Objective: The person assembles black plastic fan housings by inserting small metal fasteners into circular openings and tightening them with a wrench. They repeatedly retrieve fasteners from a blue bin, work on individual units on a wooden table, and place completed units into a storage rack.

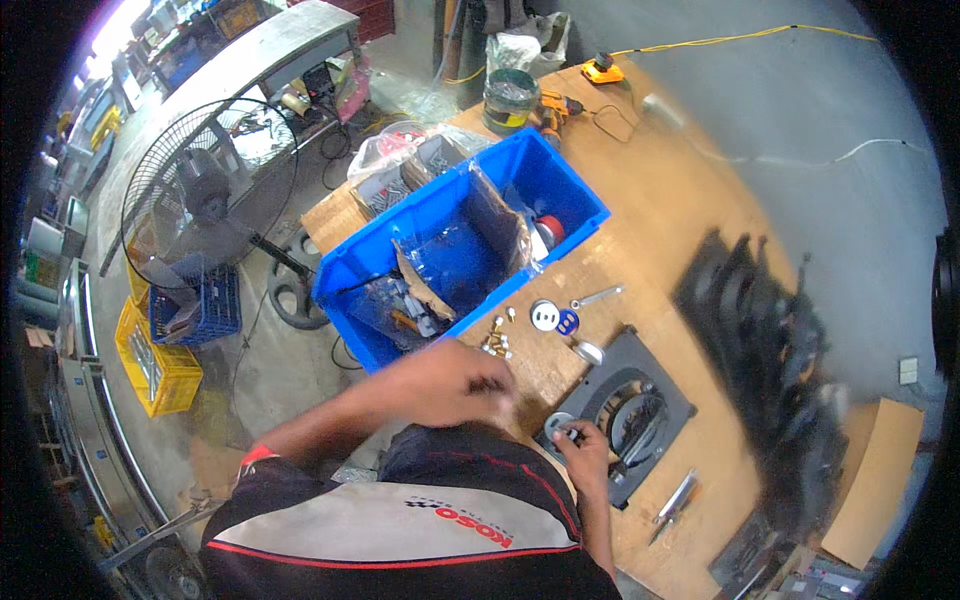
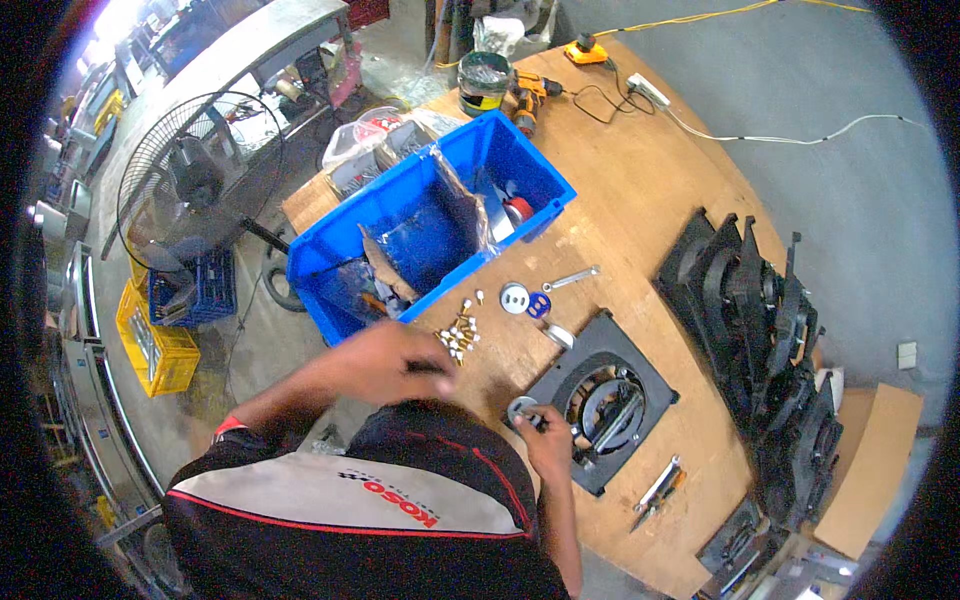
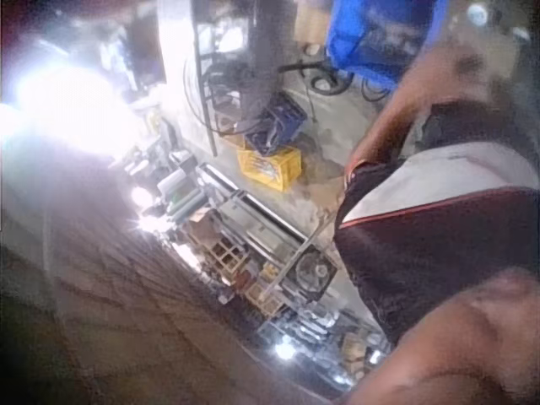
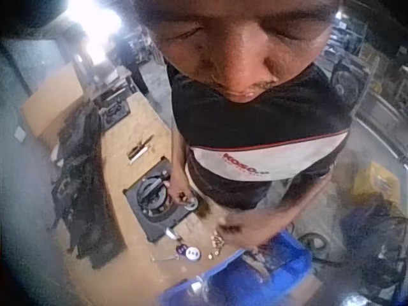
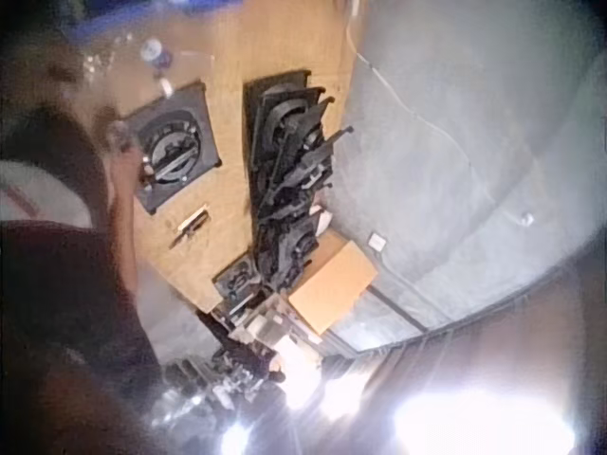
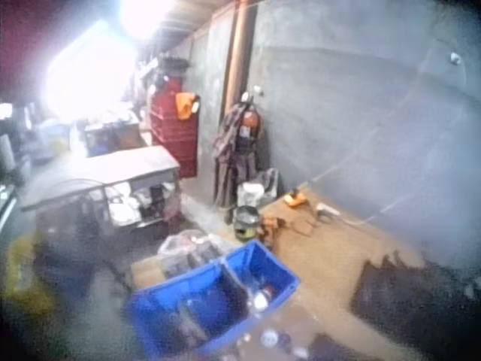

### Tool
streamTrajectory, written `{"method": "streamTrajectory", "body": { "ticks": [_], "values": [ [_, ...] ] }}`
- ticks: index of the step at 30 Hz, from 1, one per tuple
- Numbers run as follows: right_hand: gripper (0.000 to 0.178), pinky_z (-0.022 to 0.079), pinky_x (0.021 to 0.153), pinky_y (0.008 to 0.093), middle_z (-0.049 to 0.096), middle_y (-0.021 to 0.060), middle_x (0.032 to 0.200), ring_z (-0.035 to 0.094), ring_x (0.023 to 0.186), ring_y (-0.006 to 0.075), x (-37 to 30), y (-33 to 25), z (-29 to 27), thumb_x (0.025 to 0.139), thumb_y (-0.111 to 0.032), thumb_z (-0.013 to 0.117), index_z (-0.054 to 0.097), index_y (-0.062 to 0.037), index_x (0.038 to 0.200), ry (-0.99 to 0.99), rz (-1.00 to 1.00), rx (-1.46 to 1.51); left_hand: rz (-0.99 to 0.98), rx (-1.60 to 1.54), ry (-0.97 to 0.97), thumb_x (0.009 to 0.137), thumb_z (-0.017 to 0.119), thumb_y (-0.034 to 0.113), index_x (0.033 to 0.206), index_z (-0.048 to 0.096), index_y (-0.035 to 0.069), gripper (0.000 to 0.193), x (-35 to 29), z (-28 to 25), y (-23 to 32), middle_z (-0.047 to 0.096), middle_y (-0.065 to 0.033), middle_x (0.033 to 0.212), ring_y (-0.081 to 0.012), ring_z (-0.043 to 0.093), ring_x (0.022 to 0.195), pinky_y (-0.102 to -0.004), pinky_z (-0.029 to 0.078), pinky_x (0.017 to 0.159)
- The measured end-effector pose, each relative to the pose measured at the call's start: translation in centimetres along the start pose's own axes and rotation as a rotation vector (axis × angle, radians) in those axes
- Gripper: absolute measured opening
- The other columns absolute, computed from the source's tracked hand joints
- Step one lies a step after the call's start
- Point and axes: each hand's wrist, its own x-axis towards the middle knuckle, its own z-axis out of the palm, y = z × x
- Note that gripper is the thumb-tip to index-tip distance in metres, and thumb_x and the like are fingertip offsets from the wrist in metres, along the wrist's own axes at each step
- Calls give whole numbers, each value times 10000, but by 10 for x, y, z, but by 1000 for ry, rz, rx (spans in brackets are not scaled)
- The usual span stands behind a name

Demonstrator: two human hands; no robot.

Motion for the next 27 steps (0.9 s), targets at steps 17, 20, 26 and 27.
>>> {"method": "streamTrajectory", "body": {
  "ticks": [17, 20, 26, 27],
  "values": [
    [283, 531, 662, 274, 680, 84, 953, 656, 798, 136, -84, 39, -2, 866, -82, 727, 607, -3, 1110, 298, -2, 324, -468, 746, 171, 845, 570, 51, 1273, 529, 28, 431, 68, 112, -180, 603, -241, 1128, -404, 602, 1060, -487, 491, 925],
    [441, 519, 779, 289, 673, 86, 1032, 628, 917, 140, -96, 56, -12, 838, -62, 742, 548, -5, 1230, 475, -87, 306, -403, 723, 202, 829, 555, -2, 1276, 533, 35, 450, 68, 109, -181, 620, -217, 1124, -397, 627, 1020, -482, 505, 906],
    [452, 503, 817, 289, 675, 98, 1043, 619, 908, 142, -116, 91, -22, 832, -103, 745, 592, 7, 1243, 572, -102, 296, -84, 582, 164, 768, 616, 13, 1227, 554, 24, 463, 58, 86, -56, 609, -235, 1113, -401, 632, 998, -491, 507, 864],
    [448, 505, 816, 292, 675, 99, 1037, 623, 903, 149, -115, 91, -22, 832, -115, 748, 607, 1, 1242, 604, -96, 263, -7, 563, 163, 742, 643, 12, 1216, 566, 23, 480, 62, 85, -45, 603, -231, 1120, -382, 635, 981, -462, 511, 864]
  ]
}}
